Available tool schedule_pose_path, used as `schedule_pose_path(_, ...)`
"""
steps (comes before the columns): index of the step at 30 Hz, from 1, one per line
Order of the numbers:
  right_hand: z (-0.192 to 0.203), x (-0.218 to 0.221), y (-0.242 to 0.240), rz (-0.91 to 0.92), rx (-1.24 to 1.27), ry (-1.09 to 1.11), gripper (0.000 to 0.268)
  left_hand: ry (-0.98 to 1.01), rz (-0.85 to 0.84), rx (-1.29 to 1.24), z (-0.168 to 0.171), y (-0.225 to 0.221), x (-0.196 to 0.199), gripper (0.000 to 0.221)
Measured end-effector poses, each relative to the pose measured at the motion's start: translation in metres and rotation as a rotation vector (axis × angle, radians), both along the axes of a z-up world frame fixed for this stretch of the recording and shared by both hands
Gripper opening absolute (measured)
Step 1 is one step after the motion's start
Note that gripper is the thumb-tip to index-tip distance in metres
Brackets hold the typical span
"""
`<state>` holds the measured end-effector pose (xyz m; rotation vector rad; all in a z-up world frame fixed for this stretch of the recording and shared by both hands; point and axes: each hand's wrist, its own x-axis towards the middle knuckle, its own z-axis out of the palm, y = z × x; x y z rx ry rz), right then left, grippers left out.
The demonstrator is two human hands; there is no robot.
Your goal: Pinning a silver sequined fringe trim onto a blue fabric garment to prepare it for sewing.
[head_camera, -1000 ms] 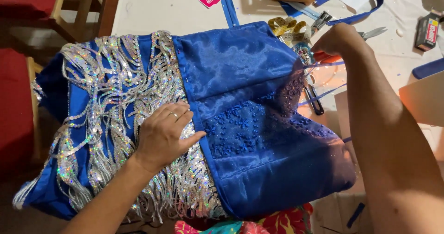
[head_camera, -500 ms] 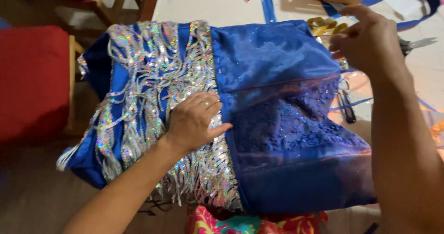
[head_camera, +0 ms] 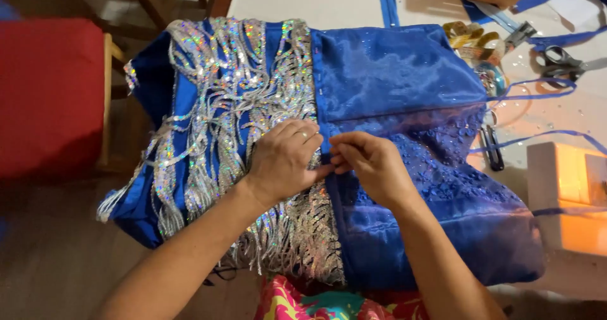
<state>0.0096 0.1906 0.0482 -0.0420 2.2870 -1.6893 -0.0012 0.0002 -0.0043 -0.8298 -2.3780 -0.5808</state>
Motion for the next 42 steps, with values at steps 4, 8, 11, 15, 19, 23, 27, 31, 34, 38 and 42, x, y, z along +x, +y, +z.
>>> schedule_pose_path(4, 0.006, 0.002, -0.011, -0.047, 0.053, 0.026, 0.022, -0.001, 0.01, 0.011, -0.004, 0.0, -0.001, 0.06)
schedule_pose_path(8, 0.018, 0.007, -0.017, -0.096, 0.257, 0.101, 0.016, -0.031, 0.005, 0.009, -0.004, 0.0, -0.001, 0.057)
schedule_pose_path(11, 0.006, 0.007, -0.012, -0.117, 0.296, 0.146, 0.013, -0.021, 0.012, -0.011, -0.006, 0.0, -0.001, 0.059)
schedule_pose_path(15, 0.002, 0.008, -0.016, -0.129, 0.247, 0.197, 0.012, -0.037, 0.014, -0.014, -0.002, -0.001, 0.0, 0.058)
schedule_pose_path(19, 0.0, 0.008, -0.019, -0.136, 0.197, 0.218, 0.011, -0.068, 0.013, -0.027, 0.0, 0.0, 0.0, 0.058)
schedule_pose_path(23, -0.002, 0.007, -0.021, -0.125, 0.194, 0.232, 0.011, -0.097, 0.009, -0.046, 0.002, -0.001, 0.001, 0.058)
schedule_pose_path(27, -0.004, 0.008, -0.02, -0.12, 0.232, 0.25, 0.01, -0.116, 0.004, -0.055, 0.006, -0.001, 0.002, 0.056)
schedule_pose_path(31, -0.008, 0.008, -0.02, -0.11, 0.245, 0.301, 0.009, -0.128, 0.001, -0.071, 0.007, -0.002, 0.002, 0.057)
schedule_pose_path(34, -0.007, 0.008, -0.019, -0.124, 0.241, 0.306, 0.009, -0.138, 0.001, -0.075, 0.01, -0.002, 0.003, 0.057)
schedule_pose_path(38, -0.004, 0.011, -0.019, -0.152, 0.223, 0.301, 0.009, -0.154, 0.001, -0.091, 0.008, -0.002, 0.002, 0.058)
schedule_pose_path(42, -0.005, 0.013, -0.016, -0.139, 0.219, 0.292, 0.009, -0.157, 0.007, -0.093, 0.008, -0.002, 0.003, 0.058)
